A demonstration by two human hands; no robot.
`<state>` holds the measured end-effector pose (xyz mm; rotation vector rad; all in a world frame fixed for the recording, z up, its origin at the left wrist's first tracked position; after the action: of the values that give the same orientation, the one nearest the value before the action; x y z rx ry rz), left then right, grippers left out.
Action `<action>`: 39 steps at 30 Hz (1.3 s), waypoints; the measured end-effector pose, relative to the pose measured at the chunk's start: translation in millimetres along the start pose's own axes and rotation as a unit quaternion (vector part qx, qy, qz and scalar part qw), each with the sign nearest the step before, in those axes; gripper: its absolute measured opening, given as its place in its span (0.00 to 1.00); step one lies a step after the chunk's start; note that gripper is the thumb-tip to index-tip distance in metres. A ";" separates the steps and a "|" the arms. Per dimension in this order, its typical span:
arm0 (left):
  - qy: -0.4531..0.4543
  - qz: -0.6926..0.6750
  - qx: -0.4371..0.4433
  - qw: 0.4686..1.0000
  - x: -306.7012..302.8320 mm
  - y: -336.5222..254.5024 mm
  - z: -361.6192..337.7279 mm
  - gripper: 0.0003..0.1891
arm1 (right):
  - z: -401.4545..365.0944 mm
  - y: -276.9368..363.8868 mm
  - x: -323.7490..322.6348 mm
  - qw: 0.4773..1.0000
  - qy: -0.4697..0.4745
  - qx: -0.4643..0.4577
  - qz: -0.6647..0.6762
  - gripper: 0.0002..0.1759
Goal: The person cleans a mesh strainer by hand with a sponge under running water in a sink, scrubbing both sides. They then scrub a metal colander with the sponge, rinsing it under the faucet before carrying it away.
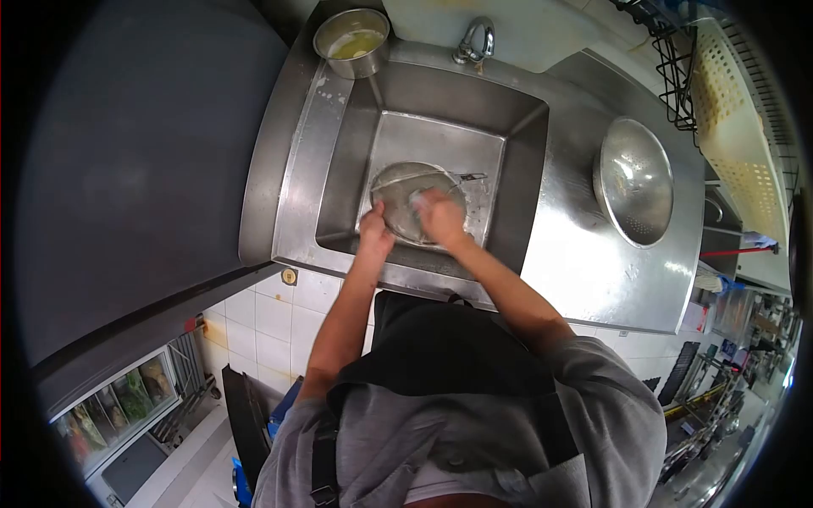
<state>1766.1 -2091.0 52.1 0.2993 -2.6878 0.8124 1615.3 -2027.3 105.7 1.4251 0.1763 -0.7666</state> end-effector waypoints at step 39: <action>0.085 0.163 0.111 0.977 14.3 16.4 -80.1 0.04 | -35.0 13.5 16.8 0.997 -0.028 -0.019 0.064 0.09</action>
<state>1767.2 -2033.8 112.2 -0.1624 -2.5204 1.1778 1647.1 -2001.6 101.4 1.3645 0.0553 -0.6937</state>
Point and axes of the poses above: each hand's wrist, its own z-axis towards the middle knuckle, its own x-axis out of the palm, y = z × x, the point moved 4 cm from there along z, towards the middle knuckle, and after that the axes turned 14 degrees about z, right-handed, at the moved point
